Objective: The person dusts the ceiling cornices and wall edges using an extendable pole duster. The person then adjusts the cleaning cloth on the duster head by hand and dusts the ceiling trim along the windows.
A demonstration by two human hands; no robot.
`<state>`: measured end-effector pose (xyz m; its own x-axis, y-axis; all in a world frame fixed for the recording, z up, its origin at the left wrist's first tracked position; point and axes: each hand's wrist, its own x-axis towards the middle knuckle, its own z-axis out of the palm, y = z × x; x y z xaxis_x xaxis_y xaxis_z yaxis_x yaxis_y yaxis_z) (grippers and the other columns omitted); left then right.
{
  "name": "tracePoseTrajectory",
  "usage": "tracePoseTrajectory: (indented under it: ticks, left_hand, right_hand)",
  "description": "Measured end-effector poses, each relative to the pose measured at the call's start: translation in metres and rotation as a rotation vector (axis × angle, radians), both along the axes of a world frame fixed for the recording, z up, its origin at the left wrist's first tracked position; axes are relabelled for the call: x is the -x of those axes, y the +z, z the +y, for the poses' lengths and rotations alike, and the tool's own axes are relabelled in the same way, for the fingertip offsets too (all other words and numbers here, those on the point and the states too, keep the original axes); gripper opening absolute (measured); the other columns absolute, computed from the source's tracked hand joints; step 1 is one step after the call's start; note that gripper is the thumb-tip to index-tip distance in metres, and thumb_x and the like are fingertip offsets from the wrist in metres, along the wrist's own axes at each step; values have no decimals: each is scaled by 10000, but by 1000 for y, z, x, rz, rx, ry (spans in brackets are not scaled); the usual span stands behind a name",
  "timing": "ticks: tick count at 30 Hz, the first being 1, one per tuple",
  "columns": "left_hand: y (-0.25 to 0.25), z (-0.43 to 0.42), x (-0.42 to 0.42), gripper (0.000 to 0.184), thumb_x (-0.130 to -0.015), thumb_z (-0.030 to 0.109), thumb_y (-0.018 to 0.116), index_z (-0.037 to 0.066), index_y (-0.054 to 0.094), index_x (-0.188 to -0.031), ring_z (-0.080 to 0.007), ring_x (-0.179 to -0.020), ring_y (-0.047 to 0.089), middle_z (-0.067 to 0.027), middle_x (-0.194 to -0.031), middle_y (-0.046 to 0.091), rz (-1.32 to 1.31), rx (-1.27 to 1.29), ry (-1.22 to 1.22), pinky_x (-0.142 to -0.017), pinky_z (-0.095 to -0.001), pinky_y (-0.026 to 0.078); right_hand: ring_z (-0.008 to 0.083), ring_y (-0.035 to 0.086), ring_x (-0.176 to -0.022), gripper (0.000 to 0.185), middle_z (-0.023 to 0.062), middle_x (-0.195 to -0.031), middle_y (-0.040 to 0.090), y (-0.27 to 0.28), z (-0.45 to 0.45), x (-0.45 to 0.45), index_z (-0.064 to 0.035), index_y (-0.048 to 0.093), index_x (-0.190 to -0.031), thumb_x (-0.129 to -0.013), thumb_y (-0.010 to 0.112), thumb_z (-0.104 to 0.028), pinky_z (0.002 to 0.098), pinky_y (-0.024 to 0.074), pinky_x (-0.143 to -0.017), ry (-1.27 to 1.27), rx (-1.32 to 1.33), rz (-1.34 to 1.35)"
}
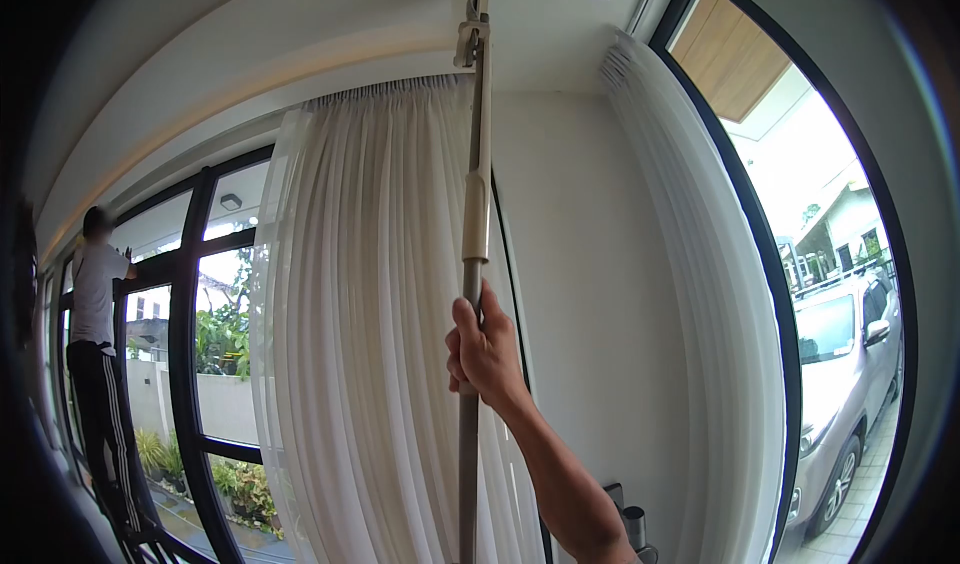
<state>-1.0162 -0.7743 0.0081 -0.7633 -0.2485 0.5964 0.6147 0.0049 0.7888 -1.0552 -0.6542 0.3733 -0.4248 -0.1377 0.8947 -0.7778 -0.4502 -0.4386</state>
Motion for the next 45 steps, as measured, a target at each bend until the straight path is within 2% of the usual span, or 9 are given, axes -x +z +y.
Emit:
tracePoseTrajectory:
  ticks: [5, 14, 16, 19, 22, 25, 33, 36, 45]
  left_hand:
    - [99, 3, -4, 312, -1067, 350, 429, 93, 546, -935, -34, -421, 358, 40, -589, 436, 176, 159, 182, -346, -227, 299]
    - [153, 5, 23, 303, -1054, 301, 475, 74, 518, -858, -83, -505, 418, -16, -618, 434, 553, 386, 661, -407, -279, 345]
    - [177, 14, -13, 230, -1015, 271, 562, 42, 579, -1004, -129, -631, 549, -90, -835, 593, 132, 179, 267, -490, -297, 434]
    - [202, 21, -39, 371, -1047, 386, 480, 31, 494, -1151, -162, -682, 631, -116, -850, 636, -30, 243, 74, -597, -297, 514]
    - [213, 32, -56, 368, -1064, 372, 435, 30, 513, -953, -101, -434, 483, -61, -641, 540, 40, 159, -47, -392, -258, 395]
    - [225, 32, -59, 423, -1067, 414, 395, 23, 519, -964, -140, -430, 471, -68, -655, 520, 29, 120, -248, -407, -312, 412]
    - [233, 46, -71, 479, -1047, 477, 410, 20, 536, -973, -128, -429, 470, -50, -630, 510, -8, 72, -237, -382, -300, 387]
    - [242, 47, -75, 473, -1049, 471, 414, 22, 537, -968, -125, -420, 461, -49, -630, 508, -4, 64, -265, -374, -299, 391]
    - [277, 56, -79, 470, -1047, 465, 417, 22, 528, -937, -102, -399, 448, -34, -604, 491, 51, 103, -242, -341, -277, 378]
  right_hand:
    - [105, 526, -491, 605, 61, -727, 524, 66, -13, -4, -47, 152, -1562, -1045, 389, -254, 291, 494, -385, 15, 113, 111]
    - [117, 501, -467, 602, 58, -675, 517, 113, -11, -19, -62, 195, -1569, -1013, 389, -184, 308, 457, -378, -26, 147, 102]
    - [119, 498, -460, 604, 55, -659, 512, 125, -7, -25, -65, 197, -1570, -1011, 392, -185, 309, 454, -378, -30, 151, 107]
    - [118, 488, -442, 553, 52, -652, 506, 137, -4, -31, -63, 306, -1534, -1004, 403, -188, 309, 448, -374, -39, 167, 114]
    - [97, 482, -455, 439, 47, -694, 508, 143, 2, -36, -136, 477, -1426, -993, 450, -203, 283, 424, -363, -19, 165, 84]
    - [97, 479, -454, 372, 47, -698, 507, 146, 8, -39, -117, 524, -1346, -990, 458, -200, 285, 419, -363, -19, 172, 67]
    - [127, 514, -473, 151, 73, -715, 513, 156, 15, -54, -64, 509, -1060, -986, 414, -155, 329, 449, -374, 52, 218, 93]
    - [95, 480, -485, 314, 36, -711, 494, 162, 22, -54, -117, 524, -1277, -974, 444, -140, 287, 419, -397, 15, 134, 95]
    - [87, 466, -493, 161, 36, -711, 487, 172, 22, -55, -101, 527, -1112, -971, 455, -127, 288, 414, -404, 49, 150, 67]
